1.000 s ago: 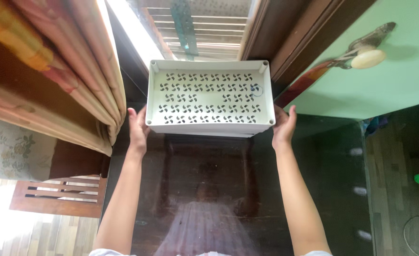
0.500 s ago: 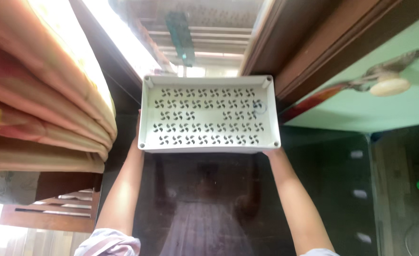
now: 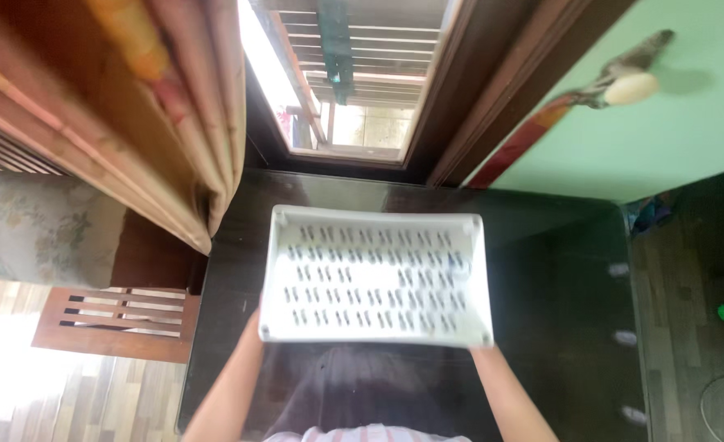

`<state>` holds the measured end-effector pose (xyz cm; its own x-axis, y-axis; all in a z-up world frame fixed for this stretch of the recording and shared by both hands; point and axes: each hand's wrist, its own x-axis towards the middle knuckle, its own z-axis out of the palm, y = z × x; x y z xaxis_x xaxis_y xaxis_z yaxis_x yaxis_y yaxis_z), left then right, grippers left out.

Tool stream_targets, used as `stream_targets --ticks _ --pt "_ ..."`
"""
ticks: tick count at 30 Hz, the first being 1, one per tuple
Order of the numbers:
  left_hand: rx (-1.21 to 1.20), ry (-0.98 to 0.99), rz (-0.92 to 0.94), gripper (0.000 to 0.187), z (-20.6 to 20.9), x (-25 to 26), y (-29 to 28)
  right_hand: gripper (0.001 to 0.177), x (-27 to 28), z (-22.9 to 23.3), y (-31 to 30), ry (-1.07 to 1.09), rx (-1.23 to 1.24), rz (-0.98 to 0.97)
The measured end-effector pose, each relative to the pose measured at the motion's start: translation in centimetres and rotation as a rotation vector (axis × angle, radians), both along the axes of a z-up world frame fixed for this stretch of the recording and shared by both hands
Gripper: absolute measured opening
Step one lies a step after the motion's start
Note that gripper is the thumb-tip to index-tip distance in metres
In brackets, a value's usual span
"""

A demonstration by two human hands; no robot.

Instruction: The person assembles a white plastic storage unit by inserting white rods into corner holes of perforated trays. They connect multiple trays with rods to form a stacked structure on a dark table.

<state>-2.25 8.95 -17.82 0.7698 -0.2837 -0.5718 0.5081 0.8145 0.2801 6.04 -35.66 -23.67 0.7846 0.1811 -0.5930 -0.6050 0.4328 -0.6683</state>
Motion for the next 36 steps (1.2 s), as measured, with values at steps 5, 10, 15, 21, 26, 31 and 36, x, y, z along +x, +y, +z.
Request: stream_targets --ticks 5,10,15,21,26,31,36 --pt "-0.039 0.145 0.089 0.068 -0.9 -9.2 -4.1 0.038 -12.7 1.9 -3.3 0.101 0.024 0.008" --pt "-0.094 -0.026 0.054 0.073 -3.3 -15.0 -5.1 0.038 -19.5 3.8 -5.4 0.143 0.034 0.030" --pt "-0.026 -0.129 -0.006 0.089 -3.3 -16.1 -3.8 0.039 -20.3 4.3 -5.4 0.096 0.046 0.027" --pt "-0.027 0.061 -0.049 0.067 -3.7 -12.1 -4.7 0.040 -17.9 5.8 -3.6 -0.020 0.056 0.016" --pt "-0.033 -0.092 0.000 0.059 -0.7 -8.2 -4.1 0.041 -12.8 10.3 -2.9 -0.187 0.050 -0.019" --pt "0.107 -0.403 0.026 0.054 7.8 -1.6 -2.4 0.041 -5.8 18.4 -3.3 -0.391 0.021 -0.066" --pt "0.294 -0.734 0.062 0.049 17.3 3.8 -0.6 0.042 0.2 27.3 -3.5 -0.576 -0.021 -0.073"
